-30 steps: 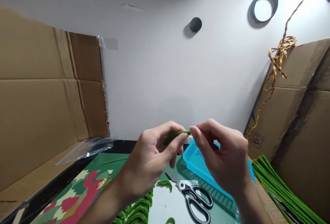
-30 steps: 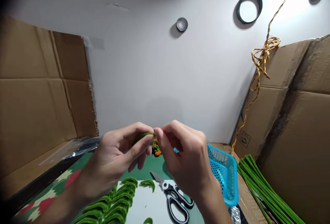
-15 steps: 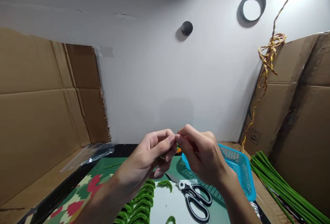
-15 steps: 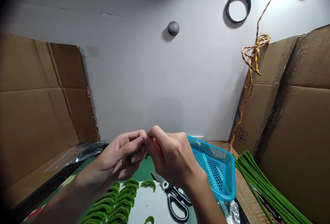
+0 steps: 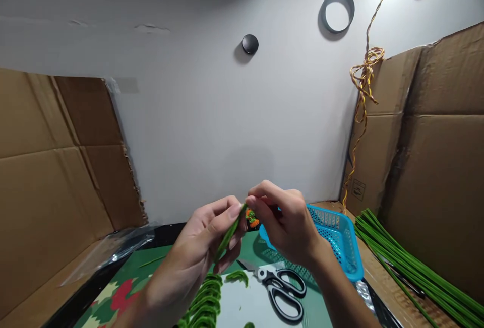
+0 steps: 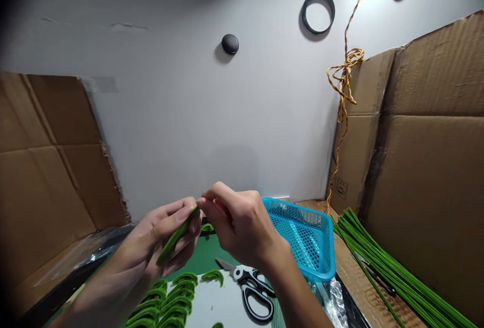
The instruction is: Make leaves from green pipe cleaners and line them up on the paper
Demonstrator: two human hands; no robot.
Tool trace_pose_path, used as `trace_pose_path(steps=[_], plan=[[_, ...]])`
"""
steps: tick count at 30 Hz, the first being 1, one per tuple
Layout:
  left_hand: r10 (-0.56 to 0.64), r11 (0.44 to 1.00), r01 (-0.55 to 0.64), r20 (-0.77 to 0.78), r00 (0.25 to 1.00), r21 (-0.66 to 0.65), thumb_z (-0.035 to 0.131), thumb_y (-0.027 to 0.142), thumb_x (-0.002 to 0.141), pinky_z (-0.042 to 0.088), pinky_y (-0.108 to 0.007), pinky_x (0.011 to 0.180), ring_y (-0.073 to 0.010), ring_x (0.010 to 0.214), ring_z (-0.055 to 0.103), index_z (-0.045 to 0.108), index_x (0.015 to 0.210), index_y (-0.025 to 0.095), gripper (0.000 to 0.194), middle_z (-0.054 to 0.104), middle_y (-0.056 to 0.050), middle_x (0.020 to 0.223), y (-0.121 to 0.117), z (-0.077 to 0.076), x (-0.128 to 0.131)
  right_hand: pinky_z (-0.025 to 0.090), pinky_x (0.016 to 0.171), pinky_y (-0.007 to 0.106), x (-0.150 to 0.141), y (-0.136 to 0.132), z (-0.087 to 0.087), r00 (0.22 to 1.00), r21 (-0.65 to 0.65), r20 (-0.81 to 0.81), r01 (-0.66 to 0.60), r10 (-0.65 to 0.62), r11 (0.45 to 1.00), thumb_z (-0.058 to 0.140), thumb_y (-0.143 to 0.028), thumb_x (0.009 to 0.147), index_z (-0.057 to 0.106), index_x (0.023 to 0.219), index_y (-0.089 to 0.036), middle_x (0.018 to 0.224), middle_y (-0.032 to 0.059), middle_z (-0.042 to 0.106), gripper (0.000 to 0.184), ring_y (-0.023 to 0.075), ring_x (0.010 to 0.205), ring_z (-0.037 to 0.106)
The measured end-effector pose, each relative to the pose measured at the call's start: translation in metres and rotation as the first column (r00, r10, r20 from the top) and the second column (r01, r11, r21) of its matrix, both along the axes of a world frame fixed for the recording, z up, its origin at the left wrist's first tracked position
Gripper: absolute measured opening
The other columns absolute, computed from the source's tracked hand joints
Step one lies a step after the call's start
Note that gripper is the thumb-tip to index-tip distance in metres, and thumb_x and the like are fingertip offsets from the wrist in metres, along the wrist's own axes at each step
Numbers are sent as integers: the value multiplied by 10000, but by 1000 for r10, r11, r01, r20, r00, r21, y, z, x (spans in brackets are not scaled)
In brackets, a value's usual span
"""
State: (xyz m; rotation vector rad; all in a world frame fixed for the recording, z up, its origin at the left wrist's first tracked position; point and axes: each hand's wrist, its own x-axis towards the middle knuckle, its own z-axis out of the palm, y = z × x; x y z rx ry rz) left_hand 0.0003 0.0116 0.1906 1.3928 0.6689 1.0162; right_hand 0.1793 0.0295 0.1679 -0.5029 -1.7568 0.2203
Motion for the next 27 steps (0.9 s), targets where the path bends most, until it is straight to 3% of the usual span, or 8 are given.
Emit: trace_pose_path(steps=[6,9,11,15,18,21,25,27], plan=[[-138,990,139,-28,990,36,670,490,998,316,-157,343,-43,369,443,561,836,201,349,513,60,653,6,-4,-4,307,496,212,2,-3,4,996,-38,-33,-78,77,996,631,-227,1021,623,824,-196,611,-83,456,200,60,526,326],[-34,954,84,-174,984,288,637,431,1025,433,-191,445,-92,483,544,564,886,218,265,536,52,650,2,-5,-6,314,470,204,4,-6,7,992,-35,-67,-105,102,994,694,-196,972,678,792,-187,610,-71,520,181,55,517,364],[190,805,21,-291,937,593,595,331,1046,469,-212,551,-112,609,576,589,929,220,161,567,34,717,0,-5,-9,320,458,196,6,-7,8,994,-39,-55,-99,97,994,731,-181,945,701,788,-183,607,-68,547,160,50,509,381],[566,340,129,-312,763,931,483,154,1055,426,-254,603,-110,637,489,604,953,205,166,529,25,797,5,-8,-17,328,456,186,9,-1,5,998,-70,46,-32,36,997,747,-195,944,695,773,-178,587,-72,539,179,46,501,382],[642,231,218,-317,699,948,455,117,1055,406,-282,603,-123,634,489,612,942,198,210,529,20,807,14,-13,-19,322,456,192,8,6,0,997,-81,79,9,-3,997,719,-225,966,680,773,-181,583,-73,522,202,49,503,363],[594,342,111,-307,743,933,476,188,1075,452,-275,641,-133,675,563,655,1007,205,192,621,8,850,19,-14,-16,318,456,207,10,10,-1,994,-64,86,74,-68,995,665,-264,997,661,767,-186,571,-73,492,243,57,496,344],[369,721,2,-387,845,693,548,386,1072,500,-249,653,-147,705,609,692,1118,250,204,710,8,882,16,-9,-10,322,453,217,15,9,2,982,-41,73,177,-174,983,639,-302,1011,628,753,-197,570,-70,464,279,67,493,355],[242,836,25,-409,880,549,584,451,1049,515,-249,662,-155,719,615,686,1202,275,254,724,4,905,13,-7,-9,343,456,215,17,8,4,974,-26,15,228,-227,973,645,-303,1003,613,744,-202,582,-62,490,280,70,495,396]])
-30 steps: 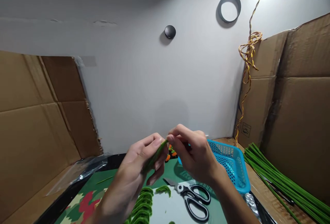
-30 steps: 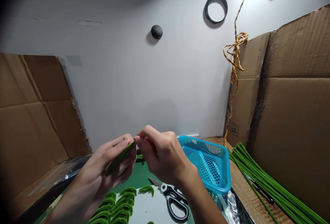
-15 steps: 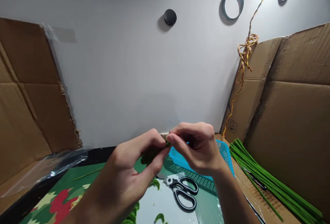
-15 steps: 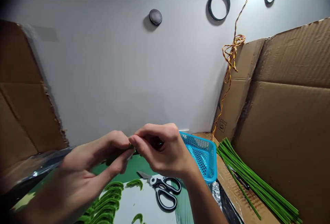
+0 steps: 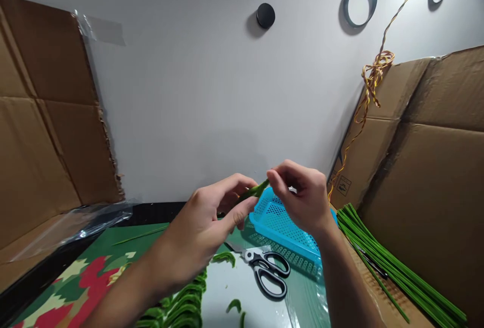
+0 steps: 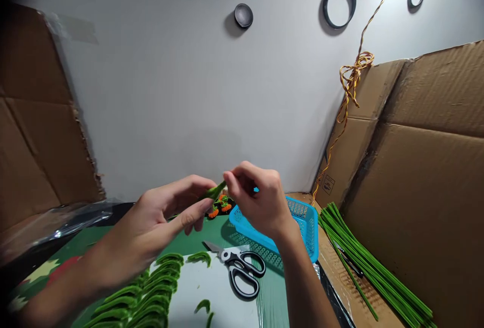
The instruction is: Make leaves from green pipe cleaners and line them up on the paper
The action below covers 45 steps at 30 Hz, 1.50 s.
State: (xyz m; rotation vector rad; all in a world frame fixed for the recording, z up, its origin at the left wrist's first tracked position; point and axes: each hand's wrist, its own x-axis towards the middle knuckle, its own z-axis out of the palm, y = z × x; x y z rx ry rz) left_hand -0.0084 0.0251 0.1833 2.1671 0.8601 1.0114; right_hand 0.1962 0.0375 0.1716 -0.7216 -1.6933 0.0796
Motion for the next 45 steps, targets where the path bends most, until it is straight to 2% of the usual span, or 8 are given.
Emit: trace_pose_path(steps=[8,15,22,26,31,39,42,45], plan=[[-22,995,36,138,990,-95,614,429,1038,489,-224,611,-137,670,588,755,941,206,281,681,-6,758,2,-2,9,375,477,242,-5,0,-5,940,326,1,323,-342,888,637,-240,1011,605,735,-224,529,-69,499,278,75,452,396],[-199,905,297,314,928,-305,623,373,1045,537,-221,505,-124,515,652,732,857,165,301,720,-22,711,3,-1,10,390,478,248,-15,-1,-6,992,123,-52,118,-112,985,595,-378,1059,561,692,-216,550,-39,580,403,73,464,463],[-117,905,234,321,940,-356,696,411,997,486,-184,422,-132,500,680,741,883,128,308,772,-72,762,5,-5,15,354,463,269,-8,-1,-5,959,193,6,278,-284,941,605,-341,1055,586,635,-212,467,-63,474,440,66,416,378],[-135,904,244,306,942,-352,688,437,1001,492,-187,455,-121,527,662,720,878,140,323,764,-62,764,2,-7,18,455,448,238,-5,-6,-2,996,-51,-93,-10,5,999,639,-399,1042,605,640,-206,514,-29,609,448,81,434,566],[-150,873,285,338,929,-396,690,489,985,452,-178,427,-104,472,609,701,892,144,357,717,-34,671,2,-9,20,573,474,260,-7,-9,1,944,-209,-232,-285,236,936,738,-456,966,671,689,-196,610,6,703,385,136,498,680],[-40,959,102,228,973,-264,631,441,1016,436,-216,446,-115,479,581,602,792,174,350,712,-32,661,-2,-12,23,586,574,269,-11,-10,-3,979,56,-19,204,-203,977,670,-290,1005,770,808,-188,662,15,750,242,148,576,728],[-13,977,54,192,981,-209,563,448,1054,445,-224,474,-122,518,587,620,800,177,376,681,-20,656,-5,-14,25,637,614,284,-9,-9,0,989,-133,-142,-47,28,990,701,-365,986,772,819,-183,712,28,760,257,154,608,728],[-25,973,78,233,972,-217,550,467,1060,459,-228,467,-128,505,604,630,801,176,397,669,-16,649,-7,-14,27,649,595,300,-9,-8,4,911,-279,-347,-327,223,903,780,-461,913,755,780,-166,697,33,735,325,153,588,695]])
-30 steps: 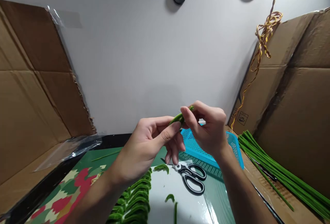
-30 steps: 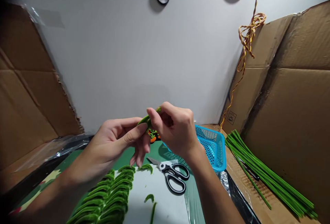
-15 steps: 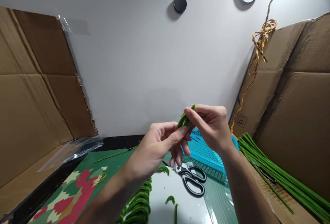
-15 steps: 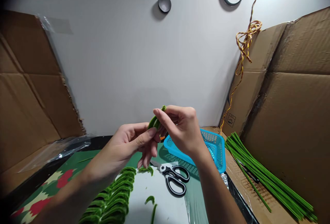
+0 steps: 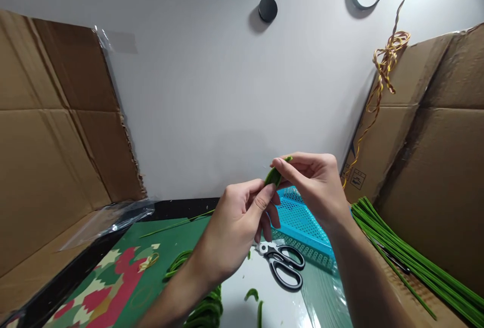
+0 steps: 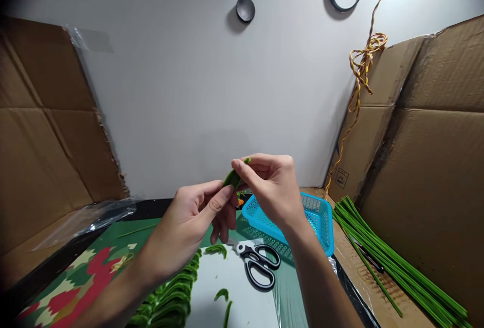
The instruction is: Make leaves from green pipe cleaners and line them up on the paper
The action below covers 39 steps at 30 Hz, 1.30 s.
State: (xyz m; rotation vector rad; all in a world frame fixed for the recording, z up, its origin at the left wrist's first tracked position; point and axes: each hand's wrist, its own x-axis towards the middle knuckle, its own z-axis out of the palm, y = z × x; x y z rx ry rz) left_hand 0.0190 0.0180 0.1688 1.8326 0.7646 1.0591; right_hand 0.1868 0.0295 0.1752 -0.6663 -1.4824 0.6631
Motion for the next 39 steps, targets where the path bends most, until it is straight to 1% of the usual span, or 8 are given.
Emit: trace_pose_path(steps=[4,9,11,18,24,26,31,39], plan=[[5,998,-2,45,999,-64,616,496,1017,468,-231,400,-161,471,670,667,850,157,382,733,-52,713,-1,3,1,593,545,272,-10,-2,-1,998,-56,-48,-49,47,997,785,-443,908,756,761,-155,717,39,723,325,131,573,634],[87,991,-80,67,994,-105,708,497,960,445,-211,359,-142,393,637,662,747,144,414,746,-65,655,3,-3,1,458,451,235,-19,-6,-8,967,88,89,230,-238,969,708,-282,967,750,703,-170,593,-6,640,290,96,499,530],[102,992,-92,107,989,-92,716,495,958,432,-206,355,-133,387,633,692,796,142,390,764,-66,687,5,-7,3,490,468,242,-19,-5,-9,965,102,69,245,-252,964,712,-261,960,775,738,-177,626,3,677,245,111,531,579],[116,992,-105,172,978,-70,703,508,975,430,-201,368,-111,401,617,707,799,145,404,767,-55,691,8,-12,6,678,678,322,-12,5,-5,971,-50,-226,-86,72,995,820,-308,890,834,932,-168,887,89,829,146,196,761,783],[115,993,-115,145,983,-7,712,426,978,429,-178,386,-95,387,579,698,682,147,407,715,-27,532,-1,-6,2,647,616,298,0,9,-6,901,-189,-269,-395,339,899,908,-276,792,851,946,-216,940,81,846,175,218,820,798],[110,994,-111,128,986,-3,730,393,959,395,-170,365,-91,372,558,700,660,141,392,710,-33,508,-2,-3,1,643,601,302,-2,8,-7,923,-184,-246,-345,297,920,909,-272,784,865,920,-232,922,71,850,148,212,766,792],[131,991,-125,133,982,-54,792,324,880,269,-156,351,-38,291,358,662,580,137,377,521,40,325,5,-1,-6,670,630,322,-17,1,-9,998,-51,-60,-8,5,999,824,-168,827,884,915,-254,882,53,850,137,217,730,801],[156,986,-165,173,972,37,710,391,941,252,-184,372,-50,329,358,634,616,163,404,466,70,376,5,-3,-8,717,757,346,-13,2,-3,981,-79,-173,-106,92,991,834,-281,873,849,1072,-197,949,73,850,217,206,784,816]])
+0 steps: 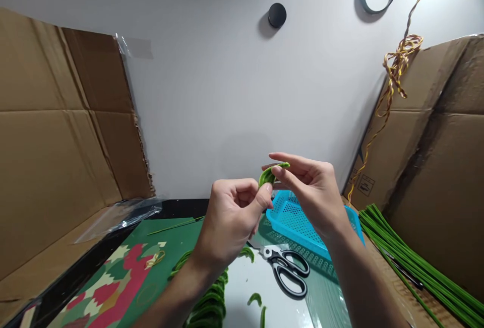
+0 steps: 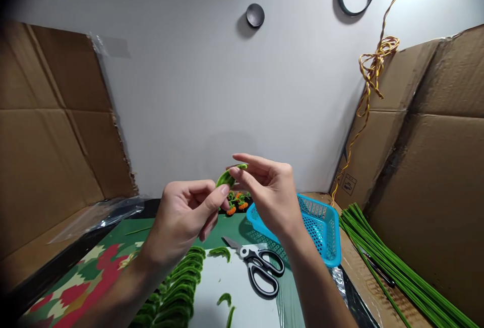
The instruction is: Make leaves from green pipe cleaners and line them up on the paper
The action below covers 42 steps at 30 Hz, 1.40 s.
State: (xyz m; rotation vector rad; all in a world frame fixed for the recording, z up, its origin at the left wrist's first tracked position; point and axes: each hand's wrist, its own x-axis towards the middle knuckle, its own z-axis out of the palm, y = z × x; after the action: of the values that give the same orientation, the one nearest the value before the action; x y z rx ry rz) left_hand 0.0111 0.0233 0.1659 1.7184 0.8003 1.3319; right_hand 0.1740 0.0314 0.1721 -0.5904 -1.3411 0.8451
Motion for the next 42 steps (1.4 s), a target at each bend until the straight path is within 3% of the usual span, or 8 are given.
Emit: trace_pose_path(steps=[7,12,15,20,25,30,34,42], plan=[[83,991,-70,-114,990,115,694,328,912,198,-225,429,-59,450,286,481,547,183,446,345,77,499,0,0,1,672,683,303,1,4,-6,987,151,55,143,-152,978,771,-239,926,873,957,-239,809,21,819,107,173,703,782],[154,976,-112,-227,961,187,631,298,911,160,-245,460,-73,518,219,348,551,206,467,265,69,557,1,0,2,570,608,278,8,1,-3,901,236,278,272,-333,933,687,-185,967,857,851,-219,670,-6,741,208,129,612,683],[148,979,-93,-317,937,182,632,282,891,162,-245,461,-76,528,218,329,539,207,471,253,67,559,4,5,-5,551,601,281,16,-3,1,847,214,419,258,-328,942,687,-195,965,840,789,-207,658,-1,733,234,130,612,668],[109,984,-52,-349,931,168,652,349,935,218,-224,452,-72,508,279,470,549,181,458,322,69,544,7,17,-18,627,631,276,21,-7,4,931,95,338,113,-139,989,734,-230,936,860,851,-200,703,17,780,155,157,650,739],[38,994,-9,-256,966,113,634,418,1010,381,-197,459,-84,502,483,650,736,176,366,574,34,587,10,18,-22,652,633,255,18,-3,4,959,135,254,93,-125,986,787,-233,907,880,944,-230,815,19,806,100,141,674,744],[-69,997,75,-201,977,22,662,441,1005,391,-188,381,-80,455,472,716,840,172,321,591,30,630,14,17,-21,695,681,277,14,1,1,987,98,153,42,-57,994,829,-242,880,874,965,-235,890,20,818,96,160,720,779],[-54,998,59,-121,991,35,696,413,989,431,-184,386,-88,472,496,754,998,165,255,582,38,643,12,17,-18,705,711,313,9,2,-2,992,102,125,11,-24,995,829,-245,879,864,1014,-235,927,32,829,140,183,785,789],[67,993,-56,-109,992,103,720,395,982,361,-190,440,-75,505,445,772,1026,176,230,614,30,672,13,11,-10,612,644,286,8,-4,1,929,223,294,164,-227,961,743,-240,947,875,1011,-265,872,21,805,149,138,694,719]])
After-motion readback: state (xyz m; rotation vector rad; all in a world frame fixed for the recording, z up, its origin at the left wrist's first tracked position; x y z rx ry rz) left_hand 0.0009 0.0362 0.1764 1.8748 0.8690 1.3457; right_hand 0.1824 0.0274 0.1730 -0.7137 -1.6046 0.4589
